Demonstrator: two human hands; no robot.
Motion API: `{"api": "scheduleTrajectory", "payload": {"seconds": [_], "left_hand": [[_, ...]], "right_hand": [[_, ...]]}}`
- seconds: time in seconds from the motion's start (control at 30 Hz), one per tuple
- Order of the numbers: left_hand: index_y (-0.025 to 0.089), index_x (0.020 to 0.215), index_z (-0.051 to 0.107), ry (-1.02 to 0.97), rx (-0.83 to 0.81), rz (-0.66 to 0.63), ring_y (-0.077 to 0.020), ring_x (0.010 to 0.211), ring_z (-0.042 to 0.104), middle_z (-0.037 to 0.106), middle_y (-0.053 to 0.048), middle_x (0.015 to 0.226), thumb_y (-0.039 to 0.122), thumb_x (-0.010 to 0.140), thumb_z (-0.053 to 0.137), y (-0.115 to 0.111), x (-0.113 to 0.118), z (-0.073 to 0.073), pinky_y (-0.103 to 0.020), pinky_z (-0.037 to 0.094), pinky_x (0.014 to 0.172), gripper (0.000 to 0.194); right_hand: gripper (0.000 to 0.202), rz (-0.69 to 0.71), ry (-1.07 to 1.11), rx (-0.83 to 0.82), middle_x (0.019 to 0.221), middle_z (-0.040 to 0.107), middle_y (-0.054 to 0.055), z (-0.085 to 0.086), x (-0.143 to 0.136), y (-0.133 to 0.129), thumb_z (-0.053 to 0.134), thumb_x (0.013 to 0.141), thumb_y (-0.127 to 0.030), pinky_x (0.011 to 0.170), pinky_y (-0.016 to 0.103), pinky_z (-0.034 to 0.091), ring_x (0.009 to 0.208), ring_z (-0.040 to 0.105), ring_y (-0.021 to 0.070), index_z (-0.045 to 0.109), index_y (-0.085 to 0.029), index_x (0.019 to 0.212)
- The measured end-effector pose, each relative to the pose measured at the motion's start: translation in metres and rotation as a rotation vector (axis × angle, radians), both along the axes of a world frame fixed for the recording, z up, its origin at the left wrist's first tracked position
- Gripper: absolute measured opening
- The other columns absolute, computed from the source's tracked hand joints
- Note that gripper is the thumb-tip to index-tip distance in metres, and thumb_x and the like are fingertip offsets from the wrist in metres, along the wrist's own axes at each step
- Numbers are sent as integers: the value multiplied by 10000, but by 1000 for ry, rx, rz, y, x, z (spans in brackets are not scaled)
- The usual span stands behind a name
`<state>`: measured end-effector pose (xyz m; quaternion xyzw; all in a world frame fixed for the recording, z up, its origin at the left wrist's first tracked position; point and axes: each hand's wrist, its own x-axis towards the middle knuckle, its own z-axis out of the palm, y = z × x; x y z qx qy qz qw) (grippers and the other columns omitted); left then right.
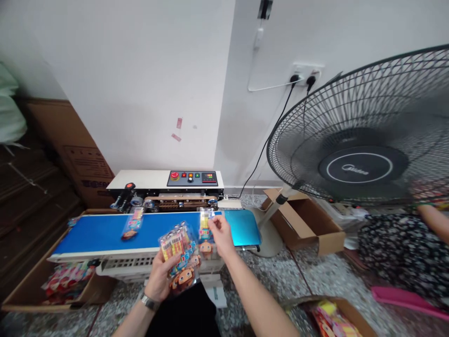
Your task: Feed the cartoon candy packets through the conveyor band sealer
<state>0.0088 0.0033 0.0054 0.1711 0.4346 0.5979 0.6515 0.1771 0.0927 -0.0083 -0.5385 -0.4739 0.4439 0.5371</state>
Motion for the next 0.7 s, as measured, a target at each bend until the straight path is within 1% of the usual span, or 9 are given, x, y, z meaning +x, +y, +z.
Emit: {"api": "scheduleTrajectory", "payload": {"seconds": [0.1,0.2,0.27,0.33,0.4,0.47,0.57,0.63,0.7], "left_hand": [[158,954,620,9,-20,8,-238,815,665,715,-91,921,172,580,742,-1,-5,-3,-324,502,744,393],[161,959,625,-2,-24,-3,-250,818,665,715,-95,924,178,573,746,-2,-8,-4,-341,503,748,405],[156,948,633,-2,-36,0,-253,802,668,718,-97,907,182,555,755,-3,-8,-3,-344,506,741,412],[147,935,640,3,-43,10,-253,787,669,719,-100,891,184,537,765,-3,-8,-1,-343,510,731,419],[140,926,640,5,-43,12,-248,774,670,720,-100,883,182,533,767,-3,-7,0,-341,512,725,415],[143,927,635,1,-41,-2,-242,774,670,719,-93,885,182,551,758,-3,-6,0,-341,512,724,397],[153,938,622,-6,-31,-15,-232,789,668,718,-80,892,172,584,739,-2,-5,-2,-338,507,738,373],[152,958,612,-13,-16,-13,-233,807,665,714,-86,917,166,594,733,-1,-4,-2,-343,500,761,384],[145,978,603,-25,-3,-13,-241,829,661,707,-100,943,172,599,730,0,-2,-1,-357,492,787,401]], "right_hand": [[242,-171,-256,-12,660,540,-8,-14,36,26,525,706,-431,554,238,409,604,510,140,489,-196,751],[225,-259,-394,-67,656,570,11,-26,64,48,511,688,-405,560,260,418,611,538,164,504,-188,747],[210,-279,-436,-94,652,582,16,-32,71,59,516,678,-382,560,269,418,606,548,174,518,-185,751],[194,-266,-479,-111,652,596,16,-35,69,68,525,673,-356,572,275,422,606,558,178,537,-184,762],[183,-225,-515,-115,650,607,13,-33,59,75,542,668,-318,604,286,428,622,569,183,561,-182,788],[194,-174,-542,-107,665,621,15,-28,48,78,561,661,-273,658,301,431,664,582,190,582,-181,830],[257,-100,-559,-56,831,646,40,-15,29,67,583,668,-254,748,308,426,800,586,193,590,-188,916],[271,35,-479,-9,940,634,51,-5,15,47,559,725,-315,754,297,435,850,580,183,578,-195,967],[294,281,-310,3,957,628,47,4,2,21,499,791,-389,717,278,450,845,584,171,560,-200,1008]]}}
